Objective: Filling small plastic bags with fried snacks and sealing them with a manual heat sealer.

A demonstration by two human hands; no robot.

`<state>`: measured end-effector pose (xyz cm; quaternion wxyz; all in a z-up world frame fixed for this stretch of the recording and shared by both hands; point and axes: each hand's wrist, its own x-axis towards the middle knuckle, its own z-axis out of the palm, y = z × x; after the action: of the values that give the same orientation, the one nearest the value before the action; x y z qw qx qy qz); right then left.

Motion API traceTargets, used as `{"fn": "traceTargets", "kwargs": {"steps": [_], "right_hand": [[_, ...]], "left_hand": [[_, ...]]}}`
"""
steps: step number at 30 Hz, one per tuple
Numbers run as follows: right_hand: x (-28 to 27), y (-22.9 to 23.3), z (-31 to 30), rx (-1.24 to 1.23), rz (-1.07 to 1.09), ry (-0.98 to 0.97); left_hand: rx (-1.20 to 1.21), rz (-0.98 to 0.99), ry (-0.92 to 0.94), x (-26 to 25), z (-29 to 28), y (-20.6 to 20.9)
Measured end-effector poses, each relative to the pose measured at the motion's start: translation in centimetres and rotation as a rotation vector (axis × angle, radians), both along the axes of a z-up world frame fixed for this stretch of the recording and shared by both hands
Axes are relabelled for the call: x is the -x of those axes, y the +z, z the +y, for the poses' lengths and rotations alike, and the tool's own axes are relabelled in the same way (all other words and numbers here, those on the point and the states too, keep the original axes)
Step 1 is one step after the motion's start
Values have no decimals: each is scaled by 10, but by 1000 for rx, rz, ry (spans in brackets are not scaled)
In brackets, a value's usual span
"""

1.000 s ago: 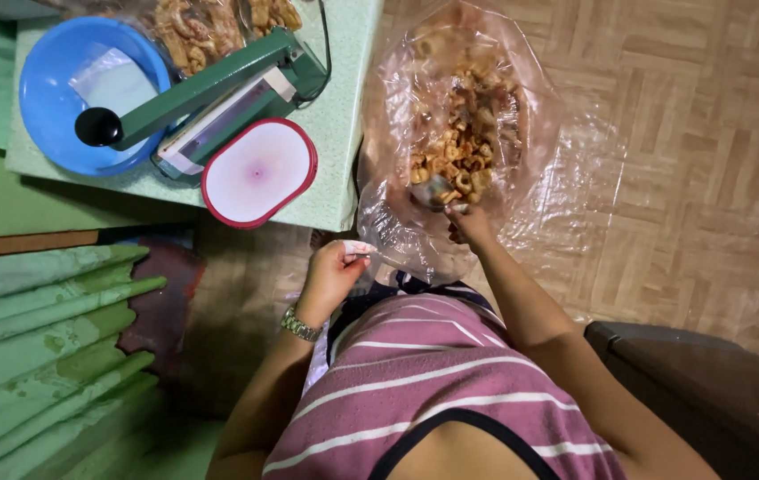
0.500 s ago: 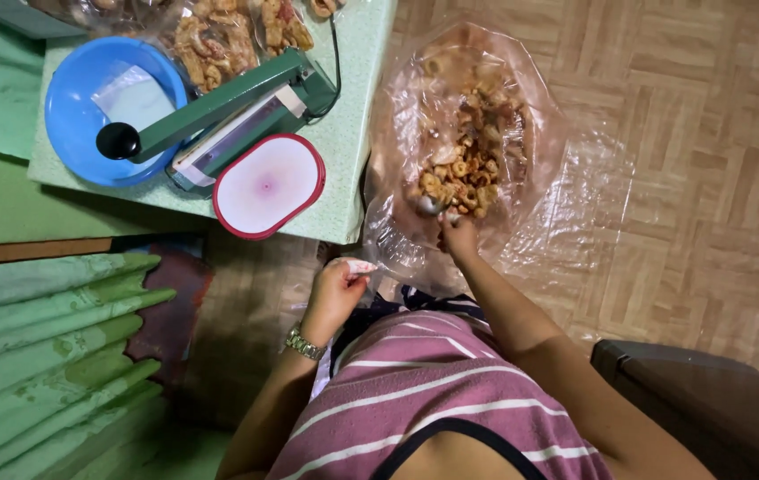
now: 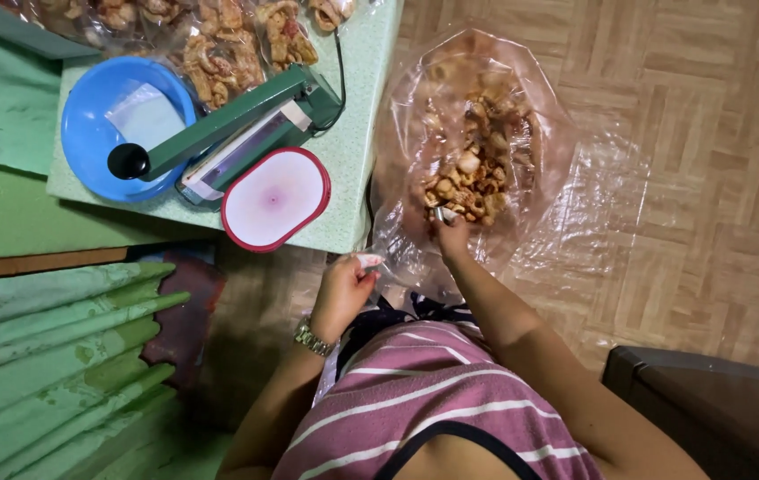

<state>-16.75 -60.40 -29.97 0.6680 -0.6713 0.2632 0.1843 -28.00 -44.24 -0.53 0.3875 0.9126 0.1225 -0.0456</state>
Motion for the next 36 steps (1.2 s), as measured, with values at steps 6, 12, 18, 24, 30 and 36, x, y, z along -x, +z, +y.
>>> {"fn": "traceTargets", "kwargs": {"steps": [6, 12, 18, 24, 30, 36], "right_hand": [[15, 24, -22, -62, -24, -55], [18, 38, -41, -126, -112, -136], [9, 64, -63, -196, -180, -80], [1, 113, -113, -84, -231, 88], [-14, 123, -143, -18, -210, 115], [-13, 118, -157, 39, -211, 124]], "left_hand": [[54, -71, -12, -27, -6, 20], [26, -166, -17, -57, -19, 27], [4, -313, -54, -99, -24, 12], [-38, -393, -93, -141, -30, -54], [97, -5, -352, -141, -60, -122], [10, 176, 87, -162, -43, -167]]}}
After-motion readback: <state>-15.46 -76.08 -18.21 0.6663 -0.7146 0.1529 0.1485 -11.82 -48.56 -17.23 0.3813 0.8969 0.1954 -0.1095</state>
